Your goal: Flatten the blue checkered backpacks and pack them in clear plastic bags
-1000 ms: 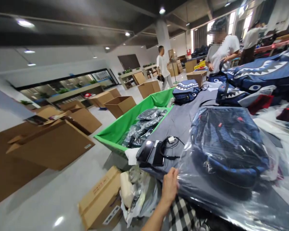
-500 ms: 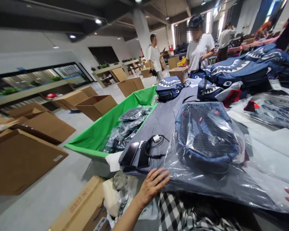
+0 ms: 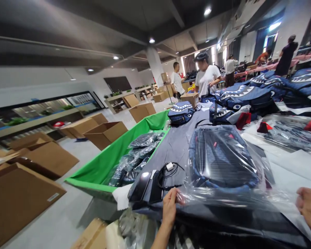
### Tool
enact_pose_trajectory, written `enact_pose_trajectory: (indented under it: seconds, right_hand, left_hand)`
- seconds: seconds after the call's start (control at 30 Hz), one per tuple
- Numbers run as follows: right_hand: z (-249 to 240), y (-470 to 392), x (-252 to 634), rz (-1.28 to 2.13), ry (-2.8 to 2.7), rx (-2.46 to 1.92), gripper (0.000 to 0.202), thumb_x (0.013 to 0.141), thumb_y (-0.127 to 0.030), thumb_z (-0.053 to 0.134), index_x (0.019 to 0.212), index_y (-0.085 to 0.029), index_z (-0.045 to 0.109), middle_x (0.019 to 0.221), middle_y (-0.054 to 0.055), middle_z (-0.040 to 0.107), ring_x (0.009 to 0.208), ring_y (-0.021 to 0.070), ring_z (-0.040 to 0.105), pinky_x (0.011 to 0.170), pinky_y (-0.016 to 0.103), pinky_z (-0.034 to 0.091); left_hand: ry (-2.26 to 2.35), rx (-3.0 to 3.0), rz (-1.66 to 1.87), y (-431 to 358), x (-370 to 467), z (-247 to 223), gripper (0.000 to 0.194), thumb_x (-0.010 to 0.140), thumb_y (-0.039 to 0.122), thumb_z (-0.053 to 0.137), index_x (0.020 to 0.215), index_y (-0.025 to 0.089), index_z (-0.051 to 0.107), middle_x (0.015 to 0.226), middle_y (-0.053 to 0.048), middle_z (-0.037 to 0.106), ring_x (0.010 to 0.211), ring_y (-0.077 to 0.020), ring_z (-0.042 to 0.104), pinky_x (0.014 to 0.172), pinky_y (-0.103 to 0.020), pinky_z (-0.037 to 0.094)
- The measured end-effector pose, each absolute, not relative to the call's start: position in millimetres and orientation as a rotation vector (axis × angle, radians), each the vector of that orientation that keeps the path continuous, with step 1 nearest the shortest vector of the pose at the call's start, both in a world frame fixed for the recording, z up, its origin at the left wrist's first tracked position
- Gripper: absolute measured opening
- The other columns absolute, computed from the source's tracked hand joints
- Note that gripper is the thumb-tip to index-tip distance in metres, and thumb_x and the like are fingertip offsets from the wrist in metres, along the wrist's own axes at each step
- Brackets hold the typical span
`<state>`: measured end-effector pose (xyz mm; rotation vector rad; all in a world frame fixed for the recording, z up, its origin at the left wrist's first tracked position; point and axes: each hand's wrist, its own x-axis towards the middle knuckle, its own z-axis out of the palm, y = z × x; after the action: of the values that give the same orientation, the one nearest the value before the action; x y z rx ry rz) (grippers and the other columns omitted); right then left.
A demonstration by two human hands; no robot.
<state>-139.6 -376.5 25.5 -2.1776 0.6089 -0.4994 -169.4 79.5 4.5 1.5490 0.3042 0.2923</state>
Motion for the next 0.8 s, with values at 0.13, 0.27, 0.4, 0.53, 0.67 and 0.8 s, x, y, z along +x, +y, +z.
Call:
enact_pose_trajectory:
  seconds: [0.13, 0.27, 0.4, 0.53, 0.67, 0.8]
  right_hand:
    - [39.8, -368.0, -135.5, -0.375, 0.637, -2.082, 0.034, 0.073, -0.062, 0.035, 0.079, -0.031, 0.049, 0.055, 0.002, 0.055, 0.056, 0.0285, 0.059, 0.067, 0.045, 0.046]
    - [44.4, -365.6, -138.7, -0.325, 0.635, -1.943, 0.042, 0.070, -0.066, 0.038, 0.085, -0.029, 0.050, 0.050, -0.001, 0.050, 0.047, 0.0255, 0.051, 0.057, 0.042, 0.042]
    - [51.5, -360.8, -141.8, -0.356, 0.643, -1.956, 0.051, 0.065, -0.070, 0.038, 0.087, -0.026, 0.054, 0.049, -0.002, 0.050, 0.046, 0.0242, 0.052, 0.056, 0.040, 0.041]
    - [55.0, -358.5, -143.2, -0.376, 0.662, -1.868, 0.052, 0.062, -0.071, 0.040, 0.086, -0.027, 0.051, 0.048, -0.003, 0.048, 0.046, 0.0230, 0.050, 0.054, 0.040, 0.040]
    - [52.8, -357.9, -143.6, -0.371, 0.629, -1.794, 0.048, 0.067, -0.070, 0.042, 0.087, -0.027, 0.050, 0.049, -0.002, 0.046, 0.045, 0.0228, 0.048, 0.050, 0.039, 0.039]
    - [50.1, -358.6, -145.9, -0.395, 0.587, -1.719, 0.047, 0.070, -0.071, 0.045, 0.088, -0.027, 0.051, 0.049, -0.003, 0.045, 0.045, 0.0226, 0.047, 0.048, 0.039, 0.039]
  left_hand:
    - [0.398, 1.608, 0.330, 71.6, -149.9, 7.4, 0.075, 0.066, 0.090, 0.060, 0.083, 0.017, 0.068, 0.070, -0.007, 0.071, 0.051, -0.0215, 0.064, 0.048, -0.032, 0.050]
    - [0.185, 2.046, 0.847, 44.2, -154.7, 32.9, 0.051, 0.093, 0.062, 0.054, 0.123, 0.022, 0.064, 0.120, -0.013, 0.071, 0.114, -0.0288, 0.066, 0.101, -0.048, 0.049]
    - [-0.477, 2.515, 0.742, -11.6, -156.3, 63.5, 0.047, 0.090, 0.055, 0.068, 0.124, 0.024, 0.062, 0.112, -0.009, 0.070, 0.120, -0.0301, 0.059, 0.117, -0.058, 0.029]
    - [-0.526, 2.642, 0.561, -45.4, -142.1, 74.0, 0.051, 0.070, 0.059, 0.086, 0.097, 0.021, 0.065, 0.105, -0.006, 0.064, 0.112, -0.0306, 0.055, 0.112, -0.062, 0.031]
    - [-0.461, 2.560, 0.362, -43.7, -132.4, 75.2, 0.046, 0.066, 0.050, 0.092, 0.083, 0.019, 0.062, 0.115, -0.008, 0.060, 0.117, -0.0310, 0.051, 0.107, -0.055, 0.034]
    - [-0.505, 2.445, 0.199, -35.4, -130.5, 79.7, 0.033, 0.075, 0.044, 0.088, 0.076, 0.020, 0.064, 0.117, -0.007, 0.064, 0.117, -0.0291, 0.051, 0.104, -0.051, 0.032]
